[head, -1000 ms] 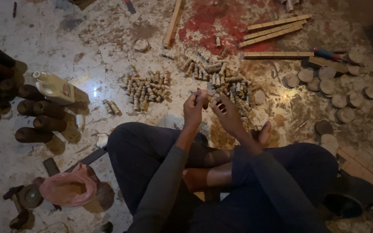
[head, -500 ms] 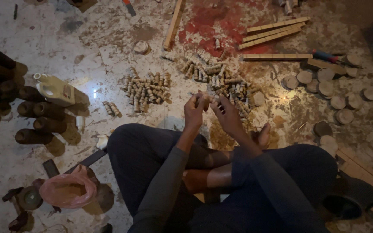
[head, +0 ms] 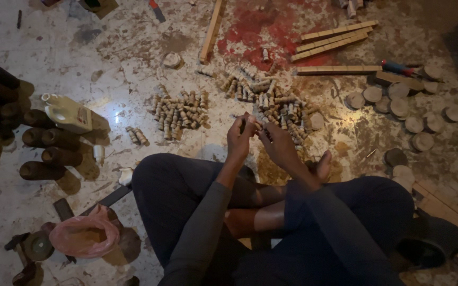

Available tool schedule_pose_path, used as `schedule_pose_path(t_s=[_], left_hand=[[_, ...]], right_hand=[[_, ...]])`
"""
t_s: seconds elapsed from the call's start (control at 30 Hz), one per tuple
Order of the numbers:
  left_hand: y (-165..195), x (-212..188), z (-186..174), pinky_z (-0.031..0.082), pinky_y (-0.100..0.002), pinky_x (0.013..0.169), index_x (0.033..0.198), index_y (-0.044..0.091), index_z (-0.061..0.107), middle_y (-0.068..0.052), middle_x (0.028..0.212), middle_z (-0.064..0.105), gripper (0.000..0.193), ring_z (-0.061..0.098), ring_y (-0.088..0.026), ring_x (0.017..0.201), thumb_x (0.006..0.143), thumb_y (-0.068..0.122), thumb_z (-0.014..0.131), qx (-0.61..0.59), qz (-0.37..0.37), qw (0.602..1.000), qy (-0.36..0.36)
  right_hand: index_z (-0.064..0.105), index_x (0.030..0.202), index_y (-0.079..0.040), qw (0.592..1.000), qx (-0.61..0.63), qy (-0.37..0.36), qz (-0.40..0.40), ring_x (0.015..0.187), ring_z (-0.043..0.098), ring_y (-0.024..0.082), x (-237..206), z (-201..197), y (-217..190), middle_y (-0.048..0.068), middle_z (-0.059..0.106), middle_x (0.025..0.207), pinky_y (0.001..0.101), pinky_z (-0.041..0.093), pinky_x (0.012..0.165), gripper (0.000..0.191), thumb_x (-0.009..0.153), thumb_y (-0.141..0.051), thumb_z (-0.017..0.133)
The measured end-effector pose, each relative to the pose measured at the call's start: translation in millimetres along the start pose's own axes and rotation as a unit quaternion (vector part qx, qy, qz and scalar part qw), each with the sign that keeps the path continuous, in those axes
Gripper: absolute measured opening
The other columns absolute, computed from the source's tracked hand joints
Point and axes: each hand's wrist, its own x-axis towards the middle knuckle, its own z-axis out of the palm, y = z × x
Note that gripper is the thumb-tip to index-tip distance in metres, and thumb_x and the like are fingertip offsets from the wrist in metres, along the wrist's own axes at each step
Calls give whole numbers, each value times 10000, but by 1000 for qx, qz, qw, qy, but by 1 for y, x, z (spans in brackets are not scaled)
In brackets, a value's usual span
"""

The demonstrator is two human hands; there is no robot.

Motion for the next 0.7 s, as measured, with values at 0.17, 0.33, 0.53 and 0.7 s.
schedule_pose_path(t_s=[0.17,0.33,0.53,0.7], left_hand=[[-11,3,-2,405,-352,639,939,31,642,-36,753,524,497,457,-127,681,1104,481,508,7,-17,998,62],[-12,2,-4,393,-346,621,850,40,610,-27,715,531,513,469,-136,650,1093,470,474,9,-10,997,81],[-14,13,-12,381,-328,592,816,66,559,-6,688,444,498,415,-116,604,1124,454,507,-48,-11,997,53],[-12,14,-16,311,-300,490,837,104,581,14,615,368,452,321,-79,492,1151,427,543,-221,-56,973,36]], right_hand=[[667,1011,-32,995,-38,36,-85,806,674,354,-3,-12,-23,169,677,892,451,517,698,144,926,-139,715],[682,1095,-9,979,-64,58,-182,906,665,395,-10,-18,-25,192,695,1010,460,521,757,270,862,-110,772],[705,1087,-9,993,74,-76,-58,772,664,261,-2,-6,-1,141,706,920,398,531,702,266,972,-246,743],[713,1123,-41,966,223,-125,-32,843,688,156,3,0,12,61,721,978,346,563,734,313,1077,-324,587]])
